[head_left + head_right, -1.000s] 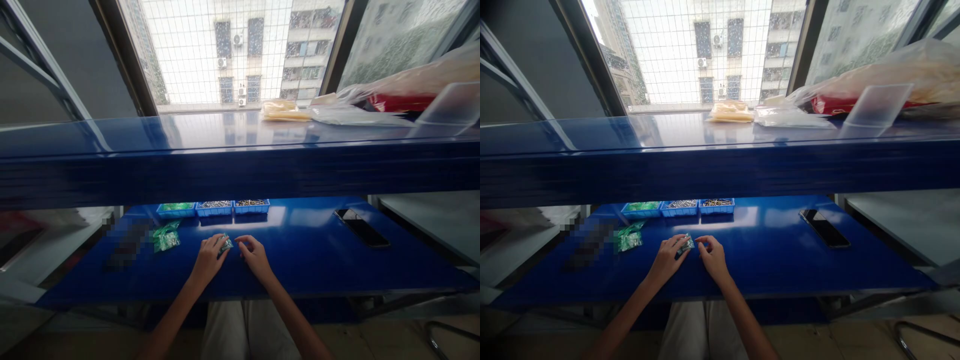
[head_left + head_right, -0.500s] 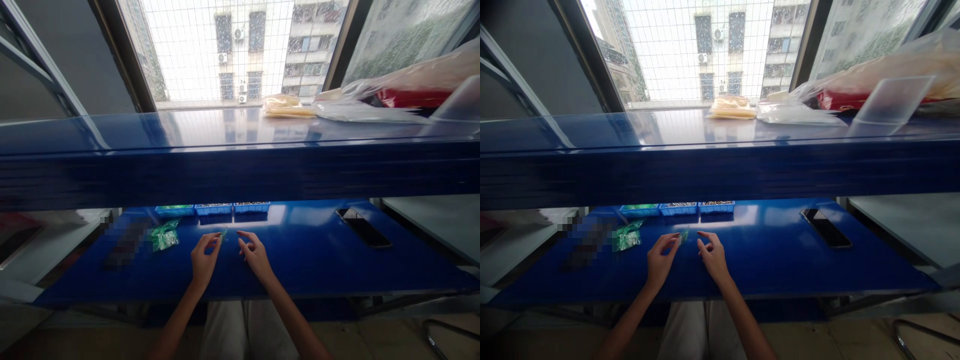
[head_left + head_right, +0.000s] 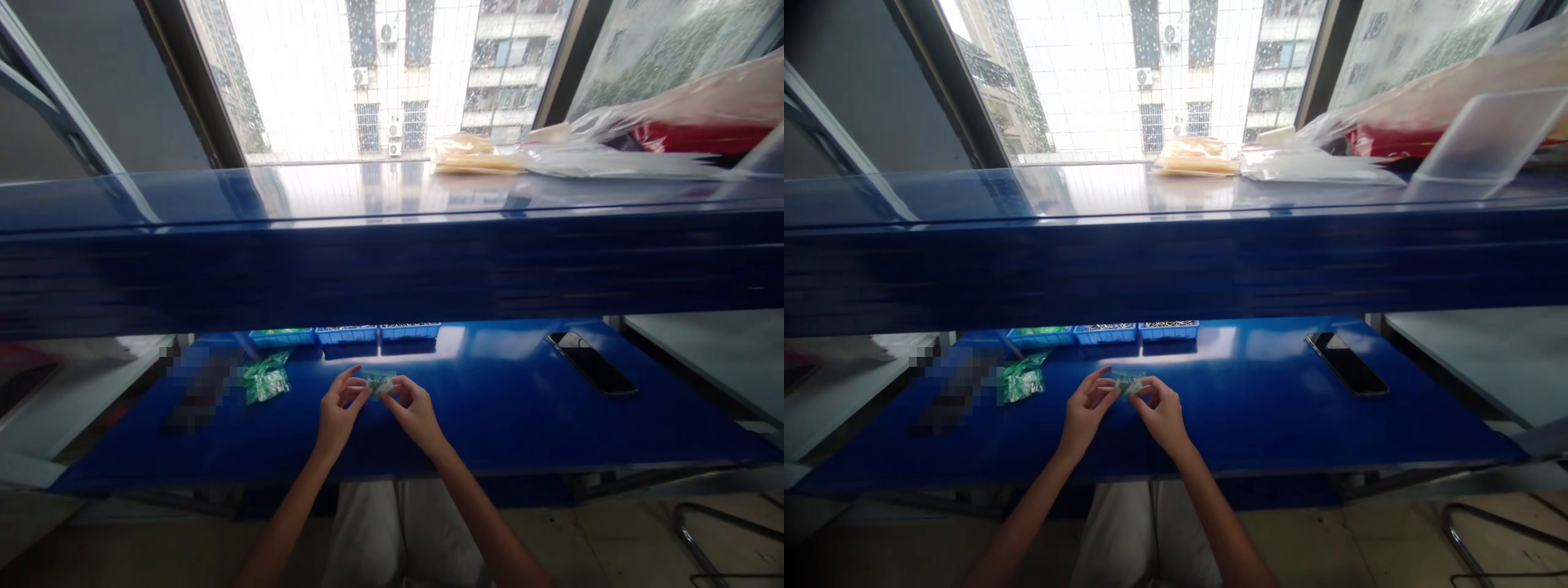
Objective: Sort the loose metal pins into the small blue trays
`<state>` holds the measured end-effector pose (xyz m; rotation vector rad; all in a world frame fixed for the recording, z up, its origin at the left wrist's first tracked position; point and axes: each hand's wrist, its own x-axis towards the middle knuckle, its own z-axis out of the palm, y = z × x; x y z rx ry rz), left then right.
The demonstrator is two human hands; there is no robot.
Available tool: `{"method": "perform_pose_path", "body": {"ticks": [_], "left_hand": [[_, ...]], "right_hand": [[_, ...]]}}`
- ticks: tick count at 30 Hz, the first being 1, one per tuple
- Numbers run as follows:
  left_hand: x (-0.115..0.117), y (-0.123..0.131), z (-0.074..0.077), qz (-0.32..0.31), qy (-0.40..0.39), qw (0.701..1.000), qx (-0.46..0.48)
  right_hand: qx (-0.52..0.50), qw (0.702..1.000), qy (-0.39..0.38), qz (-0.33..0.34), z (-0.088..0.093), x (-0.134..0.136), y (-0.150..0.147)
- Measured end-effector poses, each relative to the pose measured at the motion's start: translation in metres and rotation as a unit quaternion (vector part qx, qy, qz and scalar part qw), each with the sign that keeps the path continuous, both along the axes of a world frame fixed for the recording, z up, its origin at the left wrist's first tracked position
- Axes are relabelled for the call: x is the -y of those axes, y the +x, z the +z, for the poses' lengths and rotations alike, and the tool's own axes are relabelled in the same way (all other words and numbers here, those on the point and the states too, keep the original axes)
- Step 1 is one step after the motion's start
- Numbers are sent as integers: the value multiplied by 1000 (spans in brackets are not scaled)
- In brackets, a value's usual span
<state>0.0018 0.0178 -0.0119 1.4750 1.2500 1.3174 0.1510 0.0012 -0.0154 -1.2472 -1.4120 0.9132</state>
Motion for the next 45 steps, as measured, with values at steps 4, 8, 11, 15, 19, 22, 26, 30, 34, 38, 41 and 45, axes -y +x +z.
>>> {"method": "perform_pose_path", "body": {"ticks": [4, 8, 11, 15, 19, 22, 26, 30, 34, 38, 41, 45], "left_hand": [[-2, -1, -1, 5, 31, 998, -46], [-4, -1, 2, -19, 53, 996, -69], [-6, 0, 3, -14, 62, 996, -65], [-7, -1, 3, -37, 74, 995, -59], [-5, -3, 4, -64, 75, 993, -70], [-4, -4, 4, -73, 79, 991, -83], [-4, -5, 3, -95, 87, 987, -101], [-4, -3, 3, -100, 84, 986, -101], [-5, -1, 2, -70, 70, 989, -110], [-5, 2, -1, -47, 77, 987, -132], [0, 5, -3, -35, 125, 976, -174], [7, 9, -3, -39, 175, 959, -221]], "right_hand": [[-12, 1000, -6, -1, 3, 2, 1], [-29, 999, -9, -11, 5, 2, 0], [-42, 999, 9, -14, 5, 1, 0], [-49, 997, 56, -9, 3, 1, 2], [-48, 997, 65, -20, -1, 2, 5], [-46, 997, 64, -24, -3, 3, 6], [-35, 997, 67, -27, -5, 3, 5], [-55, 997, 47, -26, -4, 3, 4], [-89, 996, 13, -15, 2, 3, 1], [-115, 993, -16, 9, 1, 2, -2], [-129, 991, -20, 1, -6, 0, -2], [-148, 989, -19, -3, -11, -3, -2]]}}
